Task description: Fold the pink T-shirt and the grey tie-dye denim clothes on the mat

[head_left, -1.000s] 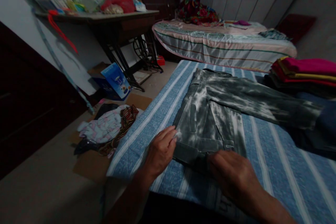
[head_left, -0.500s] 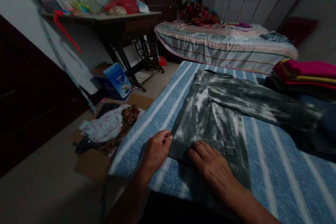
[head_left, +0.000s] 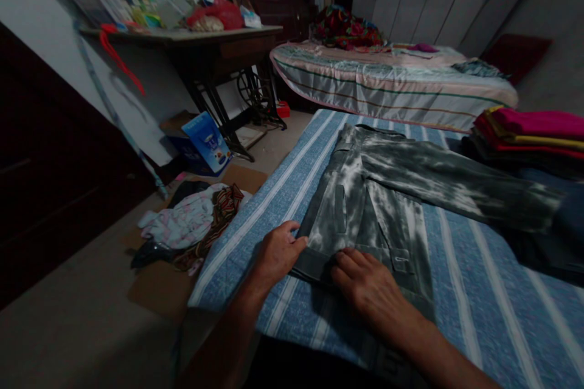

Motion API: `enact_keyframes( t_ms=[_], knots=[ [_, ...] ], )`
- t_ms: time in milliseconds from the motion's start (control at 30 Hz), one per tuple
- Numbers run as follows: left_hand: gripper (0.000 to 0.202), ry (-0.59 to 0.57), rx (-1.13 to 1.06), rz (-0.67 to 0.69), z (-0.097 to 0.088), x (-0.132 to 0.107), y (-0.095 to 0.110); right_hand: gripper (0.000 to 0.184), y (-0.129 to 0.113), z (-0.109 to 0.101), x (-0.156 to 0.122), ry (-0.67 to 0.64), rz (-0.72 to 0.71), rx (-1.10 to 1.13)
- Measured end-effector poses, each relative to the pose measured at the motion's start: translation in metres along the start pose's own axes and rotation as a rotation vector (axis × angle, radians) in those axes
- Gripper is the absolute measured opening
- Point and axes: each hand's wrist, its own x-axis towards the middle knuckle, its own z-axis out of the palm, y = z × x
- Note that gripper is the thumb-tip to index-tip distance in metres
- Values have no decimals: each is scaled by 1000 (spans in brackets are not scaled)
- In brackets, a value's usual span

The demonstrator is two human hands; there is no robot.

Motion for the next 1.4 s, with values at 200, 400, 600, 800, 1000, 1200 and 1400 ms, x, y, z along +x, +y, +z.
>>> enact_keyframes(
  t_ms=[200, 400, 600, 800, 1000, 1200, 1400],
  knots=[
    [29, 25, 26, 21, 4, 3, -2, 5, 1, 7, -4, -26, 8, -1],
    [26, -29, 79, 109, 0, 6, -1, 12, 0, 8, -7, 40, 20, -8],
    [27, -27, 53, 158, 0, 7, -2, 24, -11, 21, -20, 102, 67, -69],
    [31, 8, -35, 143, 6, 11, -9, 30, -19, 26, -27, 173, 95, -85],
    [30, 6, -74, 129, 7, 10, -12, 30, -18, 28, -29, 203, 94, -71],
    [26, -12, -69, 125, 4, 6, -8, 33, -18, 33, -33, 229, 108, -56],
    [24, -43, -63, 171, 1, 5, -8, 33, -17, 34, -32, 270, 85, -65]
  ],
)
